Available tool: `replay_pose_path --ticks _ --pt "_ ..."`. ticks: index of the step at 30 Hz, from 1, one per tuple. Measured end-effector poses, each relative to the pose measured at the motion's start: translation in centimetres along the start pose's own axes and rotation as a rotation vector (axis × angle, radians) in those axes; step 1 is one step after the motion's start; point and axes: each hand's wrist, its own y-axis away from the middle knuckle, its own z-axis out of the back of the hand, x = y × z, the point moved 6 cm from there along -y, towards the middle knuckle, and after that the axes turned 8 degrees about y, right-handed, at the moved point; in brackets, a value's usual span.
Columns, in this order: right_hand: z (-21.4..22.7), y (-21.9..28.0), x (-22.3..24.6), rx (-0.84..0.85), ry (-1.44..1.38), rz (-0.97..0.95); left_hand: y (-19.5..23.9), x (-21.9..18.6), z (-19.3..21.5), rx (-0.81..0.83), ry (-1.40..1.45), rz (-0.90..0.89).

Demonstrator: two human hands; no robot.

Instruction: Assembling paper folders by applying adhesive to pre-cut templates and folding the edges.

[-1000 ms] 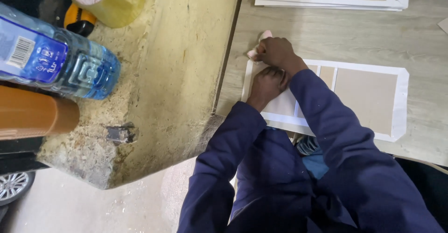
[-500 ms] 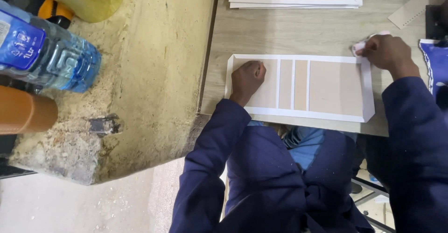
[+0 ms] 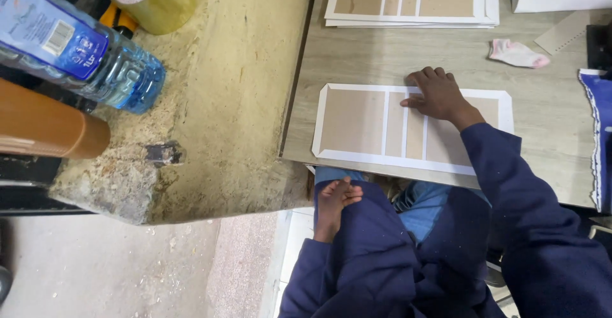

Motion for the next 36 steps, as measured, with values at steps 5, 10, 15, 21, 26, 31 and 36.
replay_pose_path --ticks 5,10,15,21,26,31,36 --pt "1.6 4.6 3.4 0.146 -0.076 0.002 -1.9 -2.7 3.9 -0.141 0.062 -0.184" --pt "1.0 10.4 4.1 0.183 -0.08 -0.093 -1.1 -9.8 -0.2 -0.135 -0.106 -0.381" --pt "-1.3 13.4 2.8 0.22 -0.102 -0.134 -9.6 -12.5 -2.8 0.011 -0.468 -0.579" --pt "4.3 12.6 1.5 -0.012 -0.821 -0.112 -12.3 -14.9 -8.0 0.132 -0.532 -0.671" --pt "4.7 8.3 0.1 -0.284 -1.157 -0.13 -11.3 -15.5 -10.8 0.183 -0.549 -0.731" --pt "2.8 5.3 -0.5 -0.384 -1.315 -0.168 -9.4 -17.1 -11.8 0.267 -0.509 -0.801" --pt "5.1 6.0 0.1 -0.53 -1.357 -0.171 -10.1 -16.9 -11.2 0.278 -0.514 -0.797"
